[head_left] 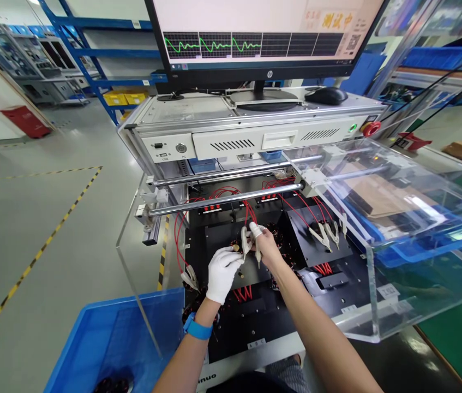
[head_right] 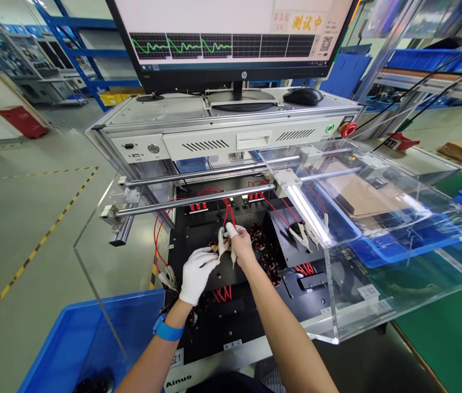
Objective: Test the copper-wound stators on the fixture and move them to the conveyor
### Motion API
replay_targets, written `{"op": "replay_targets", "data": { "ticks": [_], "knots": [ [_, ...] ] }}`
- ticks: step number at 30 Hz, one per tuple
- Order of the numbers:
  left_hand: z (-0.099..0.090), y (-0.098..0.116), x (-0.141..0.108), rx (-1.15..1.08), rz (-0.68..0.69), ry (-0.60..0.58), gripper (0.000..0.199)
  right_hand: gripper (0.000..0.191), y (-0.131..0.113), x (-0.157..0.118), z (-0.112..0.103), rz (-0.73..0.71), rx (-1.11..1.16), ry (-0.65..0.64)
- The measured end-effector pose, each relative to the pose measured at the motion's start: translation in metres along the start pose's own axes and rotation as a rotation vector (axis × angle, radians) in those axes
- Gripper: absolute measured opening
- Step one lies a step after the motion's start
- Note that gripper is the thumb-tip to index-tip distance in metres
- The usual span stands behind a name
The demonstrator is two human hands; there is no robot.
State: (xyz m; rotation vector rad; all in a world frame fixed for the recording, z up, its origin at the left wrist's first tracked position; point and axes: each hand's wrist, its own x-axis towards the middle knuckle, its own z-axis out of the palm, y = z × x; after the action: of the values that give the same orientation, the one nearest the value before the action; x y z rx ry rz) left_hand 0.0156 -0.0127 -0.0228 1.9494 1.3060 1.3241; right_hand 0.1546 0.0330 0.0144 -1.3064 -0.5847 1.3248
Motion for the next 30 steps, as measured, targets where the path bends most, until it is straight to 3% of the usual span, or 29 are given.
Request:
{"op": "replay_targets", "data": {
  "ticks": [8,16,21,23,25,27,30],
  "knots": [
    [0.002,0.002,0.000,-0.036,-0.060,0.035,0.007,0.019,-0.001,0.016,-0.007,0.007,0.205,0.146],
    [0.004,0.002,0.004,-0.003,-0.045,0.021,0.006,0.030,-0.003,0.021,0.003,-0.011,0.252,0.169],
    [-0.020,-0.001,-0.016,0.075,-0.034,0.014,0.011,0.031,0.013,0.029,-0.020,-0.120,-0.034,0.252],
    [-0.034,-0.007,-0.035,0.175,-0.078,0.108,0.015,0.039,0.018,0.026,-0.031,-0.225,-0.246,0.296],
    [-0.043,-0.015,-0.053,0.274,-0.230,0.260,0.025,0.044,0.019,0.015,-0.036,-0.412,-0.469,0.323],
    [-0.046,-0.023,-0.062,0.320,-0.453,0.385,0.044,0.040,0.015,-0.001,-0.035,-0.656,-0.678,0.223],
    [-0.043,-0.029,-0.058,0.250,-0.719,0.421,0.055,0.024,0.006,-0.024,-0.024,-0.933,-0.958,-0.243]
  ]
}}
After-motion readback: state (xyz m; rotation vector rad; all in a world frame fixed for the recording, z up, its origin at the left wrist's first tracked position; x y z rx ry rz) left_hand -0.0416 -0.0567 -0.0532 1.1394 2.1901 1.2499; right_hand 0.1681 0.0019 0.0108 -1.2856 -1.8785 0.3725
